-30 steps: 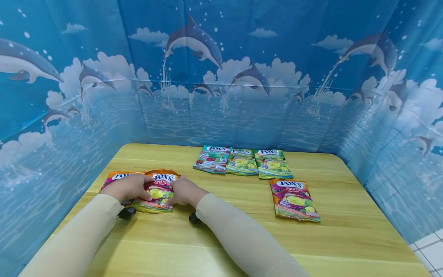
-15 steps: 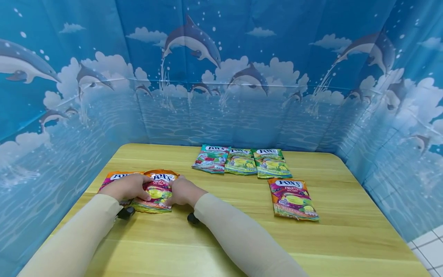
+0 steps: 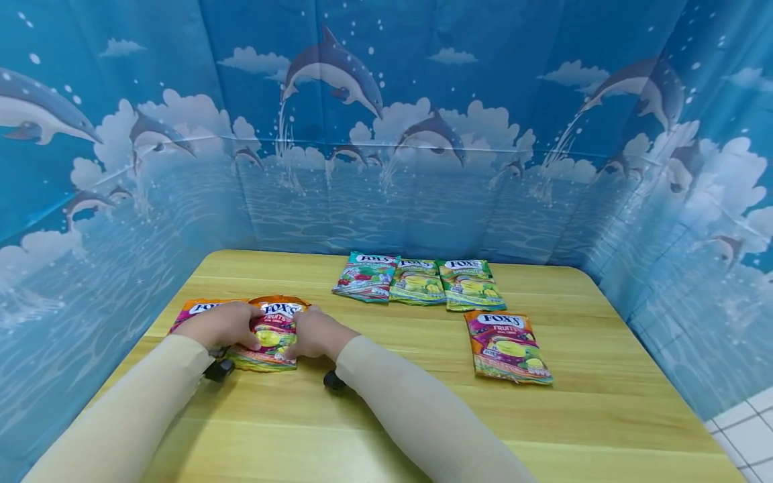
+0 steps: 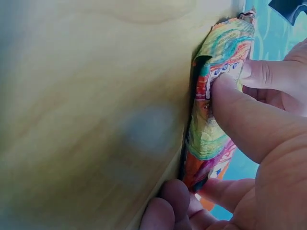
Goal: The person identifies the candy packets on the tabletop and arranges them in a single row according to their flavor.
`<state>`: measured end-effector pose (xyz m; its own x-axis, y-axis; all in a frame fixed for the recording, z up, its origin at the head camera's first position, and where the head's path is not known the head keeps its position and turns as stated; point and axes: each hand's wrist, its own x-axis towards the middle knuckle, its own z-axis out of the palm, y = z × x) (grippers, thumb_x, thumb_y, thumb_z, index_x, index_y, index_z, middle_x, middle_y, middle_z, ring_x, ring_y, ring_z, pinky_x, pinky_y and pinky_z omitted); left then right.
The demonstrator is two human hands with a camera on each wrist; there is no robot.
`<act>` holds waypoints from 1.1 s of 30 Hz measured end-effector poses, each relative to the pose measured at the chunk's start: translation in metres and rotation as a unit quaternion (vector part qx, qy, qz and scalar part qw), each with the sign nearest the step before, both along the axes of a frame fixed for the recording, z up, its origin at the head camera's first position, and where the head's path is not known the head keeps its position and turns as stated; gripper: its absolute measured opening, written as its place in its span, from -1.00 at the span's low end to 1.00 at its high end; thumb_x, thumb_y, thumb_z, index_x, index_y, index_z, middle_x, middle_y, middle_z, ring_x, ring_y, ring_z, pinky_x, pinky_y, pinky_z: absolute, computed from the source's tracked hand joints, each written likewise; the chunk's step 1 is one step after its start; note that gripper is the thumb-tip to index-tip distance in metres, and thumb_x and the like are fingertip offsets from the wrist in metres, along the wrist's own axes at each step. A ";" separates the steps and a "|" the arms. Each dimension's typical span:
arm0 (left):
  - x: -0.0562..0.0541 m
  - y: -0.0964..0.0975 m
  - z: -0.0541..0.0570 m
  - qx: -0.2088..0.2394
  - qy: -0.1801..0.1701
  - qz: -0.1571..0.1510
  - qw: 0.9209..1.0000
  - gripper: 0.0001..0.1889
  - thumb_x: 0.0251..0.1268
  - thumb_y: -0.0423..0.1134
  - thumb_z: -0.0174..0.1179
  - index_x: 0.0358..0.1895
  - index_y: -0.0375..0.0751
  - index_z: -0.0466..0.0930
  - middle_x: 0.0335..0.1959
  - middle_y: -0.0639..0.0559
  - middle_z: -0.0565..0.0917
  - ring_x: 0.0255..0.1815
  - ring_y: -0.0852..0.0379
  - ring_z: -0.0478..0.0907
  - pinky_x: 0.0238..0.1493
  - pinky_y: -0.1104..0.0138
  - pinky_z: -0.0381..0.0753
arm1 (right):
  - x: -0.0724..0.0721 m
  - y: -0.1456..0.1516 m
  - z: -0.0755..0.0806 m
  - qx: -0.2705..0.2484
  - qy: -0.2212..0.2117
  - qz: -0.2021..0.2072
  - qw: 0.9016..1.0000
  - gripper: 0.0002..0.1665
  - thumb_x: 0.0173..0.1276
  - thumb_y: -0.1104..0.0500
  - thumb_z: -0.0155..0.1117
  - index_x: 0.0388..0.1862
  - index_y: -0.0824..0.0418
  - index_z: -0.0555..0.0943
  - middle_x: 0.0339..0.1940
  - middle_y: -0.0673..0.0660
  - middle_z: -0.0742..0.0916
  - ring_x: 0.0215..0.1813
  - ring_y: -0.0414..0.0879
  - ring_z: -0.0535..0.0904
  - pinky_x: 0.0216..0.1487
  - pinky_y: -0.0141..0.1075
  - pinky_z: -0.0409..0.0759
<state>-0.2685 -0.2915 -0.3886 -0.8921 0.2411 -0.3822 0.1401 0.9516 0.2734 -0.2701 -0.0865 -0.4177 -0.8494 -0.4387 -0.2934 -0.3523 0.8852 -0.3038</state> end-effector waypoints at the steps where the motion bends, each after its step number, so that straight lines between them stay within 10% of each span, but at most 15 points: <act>1: -0.001 0.001 0.000 -0.005 0.002 -0.006 1.000 -0.17 0.26 -0.04 0.52 0.52 -0.35 0.43 0.32 -0.32 0.62 0.27 -0.23 0.57 0.39 -0.23 0.49 | 0.000 0.002 0.001 -0.002 -0.002 0.002 1.000 0.00 0.30 -0.34 0.48 0.62 -0.04 0.39 0.46 0.07 0.53 0.20 -0.17 0.51 0.45 -0.27 0.54; 7: -0.003 0.007 0.006 -0.020 0.006 -0.027 0.999 -0.35 0.19 -0.08 0.56 0.28 -0.32 0.60 0.07 -0.19 0.72 0.01 -0.10 0.60 0.20 -0.12 0.62 | 0.001 0.020 0.012 -0.031 -0.009 0.014 0.999 0.04 0.37 -0.33 0.44 0.69 0.00 0.30 0.56 0.10 0.50 0.44 -0.11 0.49 0.53 -0.21 0.48; 17: -0.003 0.034 0.027 0.028 0.051 -0.023 0.998 -0.08 0.43 0.13 0.34 0.65 -0.32 0.19 0.57 -0.44 0.34 0.54 -0.47 0.32 0.48 -0.31 0.37 | 0.000 0.095 0.035 -0.101 0.010 0.003 0.995 -0.02 0.49 -0.19 0.39 0.73 0.01 0.20 0.72 0.15 0.31 0.73 0.11 0.19 0.62 0.04 0.36; 33: 0.006 0.188 -0.003 0.182 0.102 -0.043 0.977 -0.08 0.45 0.29 0.25 0.73 0.06 0.09 0.64 -0.07 0.35 0.65 -0.18 0.27 0.60 -0.18 0.30 | 0.009 0.265 0.051 -0.050 0.037 -0.056 0.996 -0.02 0.51 -0.19 0.35 0.73 0.12 0.20 0.75 0.32 0.18 0.74 0.32 0.05 0.61 0.30 0.25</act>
